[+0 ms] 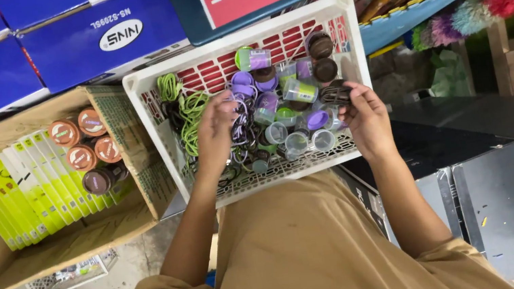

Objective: The person organizes small, colorful coiled cables and cylindrical containers in a store setting. They pick up cables from a white basket, coil them by hand, and place them into a cardboard box alongside other items. The person also handles small cylindrical containers, moving them between the basket and the box.

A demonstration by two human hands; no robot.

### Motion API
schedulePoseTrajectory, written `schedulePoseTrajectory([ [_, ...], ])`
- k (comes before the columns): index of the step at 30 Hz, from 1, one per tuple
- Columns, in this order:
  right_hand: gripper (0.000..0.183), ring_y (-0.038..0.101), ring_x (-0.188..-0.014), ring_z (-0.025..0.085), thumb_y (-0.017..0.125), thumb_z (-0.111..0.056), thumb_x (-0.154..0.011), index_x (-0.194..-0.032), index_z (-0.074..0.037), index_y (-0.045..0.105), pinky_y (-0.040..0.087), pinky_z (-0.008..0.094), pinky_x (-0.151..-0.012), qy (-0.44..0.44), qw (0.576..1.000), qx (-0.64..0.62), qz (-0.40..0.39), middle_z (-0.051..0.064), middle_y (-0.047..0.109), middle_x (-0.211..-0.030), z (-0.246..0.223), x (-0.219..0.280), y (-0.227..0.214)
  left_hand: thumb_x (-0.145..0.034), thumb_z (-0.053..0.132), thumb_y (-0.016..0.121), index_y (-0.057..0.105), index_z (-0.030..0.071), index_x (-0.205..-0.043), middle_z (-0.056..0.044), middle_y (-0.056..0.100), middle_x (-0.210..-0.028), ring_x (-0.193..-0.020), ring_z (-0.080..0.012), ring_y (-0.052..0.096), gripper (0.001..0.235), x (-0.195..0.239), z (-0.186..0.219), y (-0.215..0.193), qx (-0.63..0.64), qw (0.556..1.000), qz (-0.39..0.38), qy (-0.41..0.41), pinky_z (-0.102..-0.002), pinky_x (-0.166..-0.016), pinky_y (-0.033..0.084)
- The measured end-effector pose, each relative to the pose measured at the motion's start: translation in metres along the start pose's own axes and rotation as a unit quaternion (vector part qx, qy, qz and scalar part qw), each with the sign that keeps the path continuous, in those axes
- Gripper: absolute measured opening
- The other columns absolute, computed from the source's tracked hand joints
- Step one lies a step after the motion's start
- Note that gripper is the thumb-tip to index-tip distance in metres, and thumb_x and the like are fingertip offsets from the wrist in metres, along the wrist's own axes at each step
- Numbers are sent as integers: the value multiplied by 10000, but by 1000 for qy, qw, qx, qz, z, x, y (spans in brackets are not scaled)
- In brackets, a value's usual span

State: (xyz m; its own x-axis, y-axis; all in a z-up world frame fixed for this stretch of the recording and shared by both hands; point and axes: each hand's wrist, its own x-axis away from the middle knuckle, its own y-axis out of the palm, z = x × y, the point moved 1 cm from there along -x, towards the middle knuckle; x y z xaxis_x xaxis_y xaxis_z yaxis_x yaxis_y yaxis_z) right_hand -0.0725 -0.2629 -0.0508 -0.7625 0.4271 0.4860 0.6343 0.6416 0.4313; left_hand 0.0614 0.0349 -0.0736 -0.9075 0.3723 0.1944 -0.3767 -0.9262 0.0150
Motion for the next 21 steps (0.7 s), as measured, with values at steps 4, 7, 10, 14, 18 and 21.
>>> schedulePoseTrajectory([
  [4,247,608,-808,121,588,-162,-1052,-1266,-43,620,517,292,-749,13,1000,21,-4,33,688,-1033,13,1,5,-1039,351,666,608,90,-1390,-107,710,-1187,-1102,-226,683,441,16,23,17,-163,980,-44,104,-378,-1001,529],
  [7,218,613,-817,118,622,-139,-1045,-1246,-55,611,517,286,-759,12,999,39,-17,28,668,-1007,26,2,1,-906,372,795,606,121,-1377,-126,644,-1297,-1242,-311,532,566,25,11,31,-432,876,-104,190,-539,-1073,338],
  [10,180,618,-832,121,633,-116,-1062,-1221,-34,613,522,291,-779,5,998,50,-44,37,669,-1003,35,3,0,-837,394,834,558,56,-1398,-144,514,-1403,-1370,-317,398,710,31,-15,44,-478,852,-156,143,-601,-1156,213],
  [14,234,634,-841,115,657,-81,-1009,-1230,-36,595,534,282,-793,21,994,98,-51,35,687,-992,42,11,8,-728,390,879,611,53,-1253,-160,450,-1403,-1384,-365,353,679,35,-11,54,-522,829,-129,154,-661,-1149,166],
  [18,309,639,-858,110,700,-75,-972,-1256,-34,586,531,259,-806,6,980,178,-87,28,679,-980,54,16,7,-740,367,882,641,73,-1213,-145,455,-1415,-1388,-363,356,607,35,-11,57,-516,834,-89,174,-665,-1163,148],
  [21,317,615,-884,95,715,-65,-971,-1255,-19,584,518,247,-816,-13,970,218,-111,22,676,-1005,52,24,16,-726,365,886,633,94,-1204,-106,489,-1387,-1364,-333,382,605,35,-4,57,-497,847,-80,171,-673,-1152,148],
])
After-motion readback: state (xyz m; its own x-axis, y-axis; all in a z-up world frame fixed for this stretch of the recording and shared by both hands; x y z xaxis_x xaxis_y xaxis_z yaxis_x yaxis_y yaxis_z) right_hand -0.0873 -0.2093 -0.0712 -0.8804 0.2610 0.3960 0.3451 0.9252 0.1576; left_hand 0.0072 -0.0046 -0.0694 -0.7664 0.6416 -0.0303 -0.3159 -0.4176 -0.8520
